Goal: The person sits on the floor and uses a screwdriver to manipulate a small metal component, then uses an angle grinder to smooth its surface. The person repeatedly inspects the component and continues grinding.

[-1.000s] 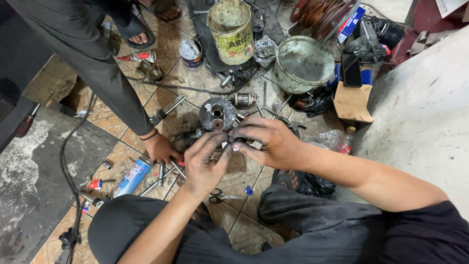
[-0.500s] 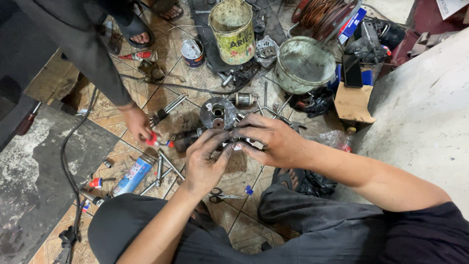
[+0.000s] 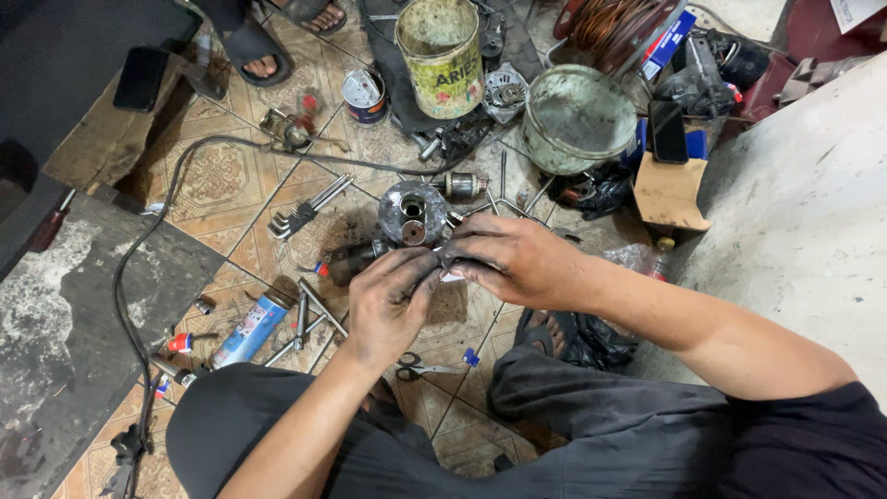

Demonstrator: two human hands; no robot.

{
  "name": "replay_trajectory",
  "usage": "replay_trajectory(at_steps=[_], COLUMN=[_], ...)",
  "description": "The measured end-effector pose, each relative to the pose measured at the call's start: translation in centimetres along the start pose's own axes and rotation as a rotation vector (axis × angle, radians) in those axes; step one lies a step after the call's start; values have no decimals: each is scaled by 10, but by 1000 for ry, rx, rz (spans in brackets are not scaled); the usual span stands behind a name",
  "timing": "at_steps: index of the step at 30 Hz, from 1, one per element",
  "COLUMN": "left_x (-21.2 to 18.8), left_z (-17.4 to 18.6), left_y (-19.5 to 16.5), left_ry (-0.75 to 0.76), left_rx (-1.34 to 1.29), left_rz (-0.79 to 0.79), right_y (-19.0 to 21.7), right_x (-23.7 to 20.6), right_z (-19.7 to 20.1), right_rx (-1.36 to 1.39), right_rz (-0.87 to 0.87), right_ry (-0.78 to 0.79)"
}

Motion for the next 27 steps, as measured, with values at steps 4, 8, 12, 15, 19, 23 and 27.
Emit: replay_trajectory(at_steps=[4,8,12,15,19,23,27], left_x=[3,5,6,4,2,0,-6], left_z=[2,7,8,6,0,-5,-11], left_y=[-6,-9,-6,-2,5,15,30], left_ry=[-35,-79,-104,-96,-91,-41,42], left_rx=[-1,14,-32,-29,-81,-79,-25], left_rz=[-4,-46,-44,-24,14,99,248], right_y=[0,4,8,11,12,11,5], right_x=[0,-1,0,2,3,1,0], right_z=[3,7,7,7,7,6,7], right_rx=[-4,-1,-22,-11,-24,-57,-78], right_rz=[-39,7,58,89,68,34,13], right_ry=[-18,-48,-66,-75,-89,-95,-71])
Point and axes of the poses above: each hand's wrist, its own x-axis towards the middle knuckle, its own z-axis out of the back of the hand, y = z × x, the point moved 5 cm from there along x, towards the middle knuckle, and after that the axes turned 8 degrees about x, right-handed, at the moved point
